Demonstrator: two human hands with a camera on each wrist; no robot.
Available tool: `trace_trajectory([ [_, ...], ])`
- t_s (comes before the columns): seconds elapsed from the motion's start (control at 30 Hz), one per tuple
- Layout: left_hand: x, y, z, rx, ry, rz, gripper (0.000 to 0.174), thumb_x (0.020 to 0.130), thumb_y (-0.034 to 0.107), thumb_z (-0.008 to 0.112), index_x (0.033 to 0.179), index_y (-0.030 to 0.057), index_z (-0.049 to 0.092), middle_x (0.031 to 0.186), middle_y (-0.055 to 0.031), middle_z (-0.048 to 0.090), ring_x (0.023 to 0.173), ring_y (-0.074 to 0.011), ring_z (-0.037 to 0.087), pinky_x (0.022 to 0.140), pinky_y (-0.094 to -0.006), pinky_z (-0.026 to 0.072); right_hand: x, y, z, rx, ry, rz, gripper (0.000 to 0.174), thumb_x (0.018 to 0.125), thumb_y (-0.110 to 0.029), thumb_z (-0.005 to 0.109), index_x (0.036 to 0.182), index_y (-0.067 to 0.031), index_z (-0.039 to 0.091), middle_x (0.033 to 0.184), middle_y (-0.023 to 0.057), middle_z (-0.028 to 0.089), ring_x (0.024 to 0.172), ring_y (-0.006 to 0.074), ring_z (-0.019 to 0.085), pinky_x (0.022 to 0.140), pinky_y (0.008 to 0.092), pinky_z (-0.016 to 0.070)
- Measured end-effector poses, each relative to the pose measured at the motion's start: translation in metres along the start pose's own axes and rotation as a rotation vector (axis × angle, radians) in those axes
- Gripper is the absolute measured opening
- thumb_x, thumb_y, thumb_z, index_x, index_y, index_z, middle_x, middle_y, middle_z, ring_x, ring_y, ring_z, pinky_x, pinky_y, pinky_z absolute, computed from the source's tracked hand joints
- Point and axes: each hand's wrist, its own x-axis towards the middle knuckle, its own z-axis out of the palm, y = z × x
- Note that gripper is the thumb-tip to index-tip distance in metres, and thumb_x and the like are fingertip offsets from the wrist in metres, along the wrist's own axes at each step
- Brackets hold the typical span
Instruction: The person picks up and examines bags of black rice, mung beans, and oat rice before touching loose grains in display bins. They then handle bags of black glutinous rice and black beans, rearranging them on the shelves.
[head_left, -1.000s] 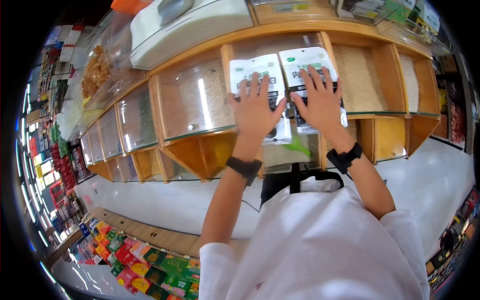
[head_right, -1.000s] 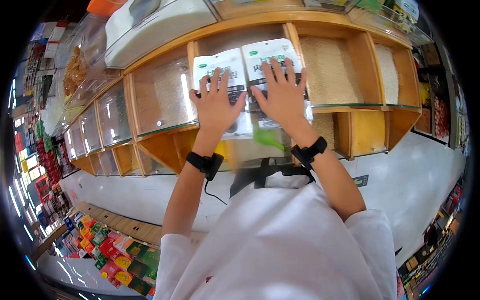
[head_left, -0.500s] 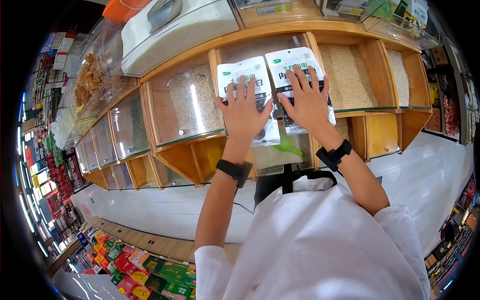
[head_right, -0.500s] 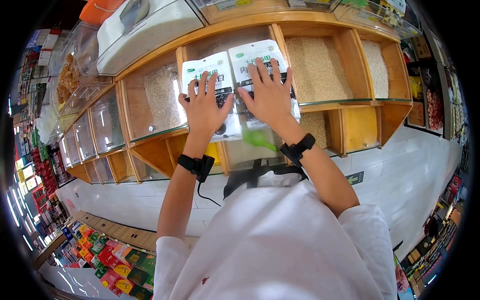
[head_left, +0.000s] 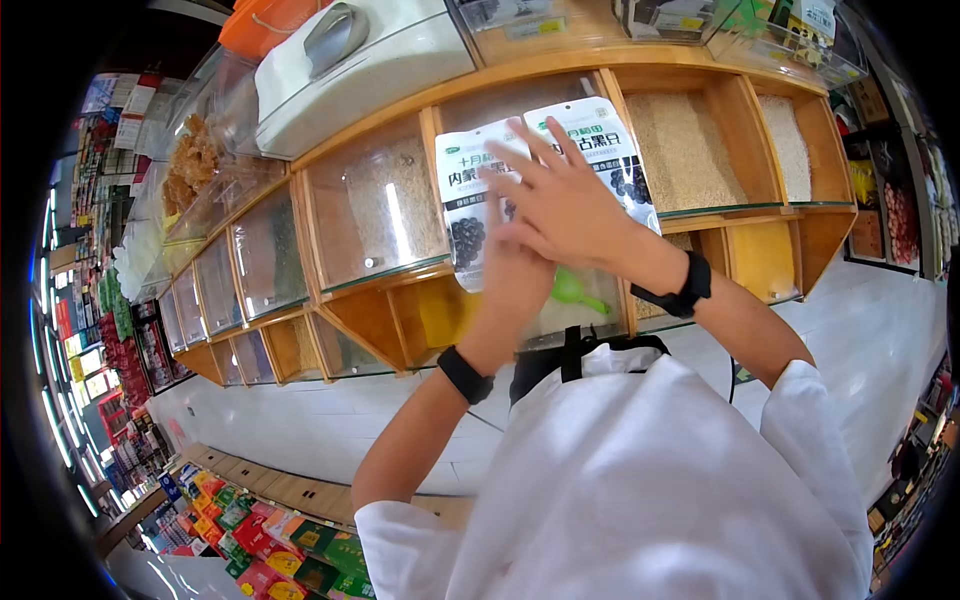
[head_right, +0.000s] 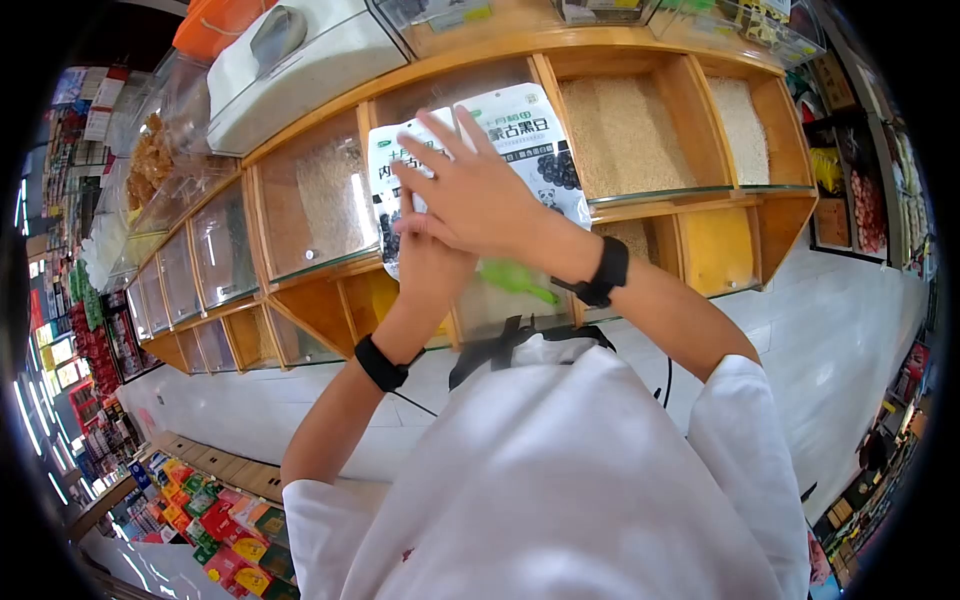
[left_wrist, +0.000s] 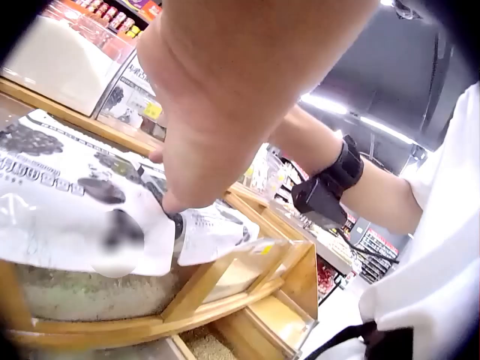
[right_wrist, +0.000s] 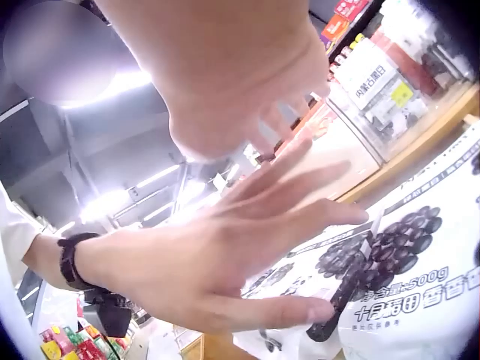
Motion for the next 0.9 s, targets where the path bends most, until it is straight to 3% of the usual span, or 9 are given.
trace_trajectory([
  [0.03, -0.003, 0.003, -0.009, 0.441, -0.13, 0.079, 0.064, 0.095, 0.039, 0.046, 0.149, 0.0086, 0.03, 0.155, -0.0112, 0.03, 0.146, -0.023, 0.02, 0.116, -0.0618, 0.0062, -0.003, -0.003, -0.003, 0.001, 0.0, -0.008, 0.048, 0.089, -0.045, 0.055, 0.121, -0.0095, 0.061, 0.135, 0.0109, 0.052, 0.128, 0.03, 0.046, 0.113, 0.0536, 0.026],
  [0.07, -0.004, 0.003, -0.005, 0.444, -0.126, 0.07, 0.064, 0.095, 0.039, 0.046, 0.149, 0.0086, 0.03, 0.155, -0.0112, 0.03, 0.146, -0.023, 0.02, 0.116, -0.0618, 0.0062, -0.005, -0.008, -0.008, 0.095, -0.065, -0.197, 0.047, 0.09, -0.046, 0.054, 0.118, -0.0086, 0.062, 0.134, 0.0112, 0.053, 0.128, 0.0303, 0.046, 0.112, 0.0543, 0.0258],
  [0.17, -0.008, 0.006, 0.0, -0.069, 0.102, -0.039, 0.063, 0.093, 0.043, 0.05, 0.145, 0.0095, 0.038, 0.153, -0.0115, 0.033, 0.146, -0.0225, 0.02, 0.116, -0.063, 0.007, -0.021, 0.0, -0.007, 0.282, -0.219, -0.45, 0.054, 0.092, -0.053, 0.049, 0.12, -0.0102, 0.063, 0.133, 0.0166, 0.055, 0.13, 0.0359, 0.043, 0.111, 0.0557, 0.0263],
  [0.23, 0.0, 0.015, -0.023, 0.309, -0.174, 0.053, 0.068, 0.088, 0.052, 0.054, 0.141, 0.0102, 0.046, 0.152, -0.0138, 0.035, 0.145, -0.0259, 0.02, 0.114, -0.064, 0.0093, -0.013, 0.031, -0.003, -0.109, -0.408, 0.226, 0.052, 0.093, -0.048, 0.052, 0.121, -0.0052, 0.062, 0.136, 0.0135, 0.053, 0.132, 0.0327, 0.044, 0.11, 0.0515, 0.0291],
  [0.3, -0.002, 0.002, -0.011, 0.286, -0.103, -0.008, 0.072, 0.083, 0.056, 0.06, 0.14, 0.012, 0.048, 0.151, -0.0141, 0.035, 0.145, -0.0327, 0.021, 0.114, -0.0627, 0.0099, -0.024, 0.075, 0.017, -0.061, 0.095, 0.271, 0.044, 0.094, -0.038, 0.056, 0.125, -0.0076, 0.059, 0.134, 0.0143, 0.054, 0.128, 0.0339, 0.047, 0.109, 0.0465, 0.0326],
  [0.4, 0.006, -0.03, 0.006, 0.147, 0.047, -0.039, 0.075, 0.087, 0.06, 0.054, 0.143, 0.0112, 0.044, 0.151, -0.0162, 0.035, 0.143, -0.0346, 0.025, 0.111, -0.0655, 0.0125, -0.031, 0.09, -0.021, 0.035, -0.071, 0.261, 0.044, 0.093, -0.032, 0.06, 0.131, -0.0103, 0.055, 0.137, 0.0163, 0.051, 0.126, 0.0344, 0.048, 0.106, 0.0441, 0.0355],
  [0.63, 0.008, -0.048, 0.02, 0.012, 0.079, -0.13, 0.071, 0.086, 0.052, 0.06, 0.144, 0.0171, 0.042, 0.152, -0.0169, 0.032, 0.144, -0.0333, 0.023, 0.116, -0.057, 0.0068, -0.066, 0.091, 0.023, -0.064, -0.287, 0.323, 0.05, 0.093, -0.034, 0.06, 0.136, -0.0116, 0.051, 0.136, 0.0149, 0.05, 0.124, 0.0333, 0.046, 0.1, 0.0465, 0.0384],
  [0.8, 0.015, -0.072, 0.018, 0.042, 0.155, -0.1, 0.071, 0.085, 0.057, 0.057, 0.134, 0.0051, 0.051, 0.142, -0.0205, 0.045, 0.13, -0.0351, 0.041, 0.106, -0.0522, 0.0262, -0.064, 0.093, 0.031, -0.136, -0.222, 0.355, 0.056, 0.091, -0.039, 0.061, 0.139, -0.0139, 0.048, 0.132, 0.0128, 0.05, 0.123, 0.0319, 0.045, 0.099, 0.0468, 0.0372],
  [0.9, 0.02, -0.074, 0.018, 0.142, 0.122, -0.092, 0.07, 0.085, 0.056, 0.058, 0.131, 0.0042, 0.053, 0.139, -0.0178, 0.048, 0.128, -0.0332, 0.044, 0.103, -0.0509, 0.0286, -0.057, 0.088, 0.033, -0.212, -0.225, 0.383, 0.054, 0.091, -0.04, 0.061, 0.137, -0.014, 0.05, 0.129, 0.0127, 0.051, 0.121, 0.0316, 0.046, 0.098, 0.0476, 0.0372],
])
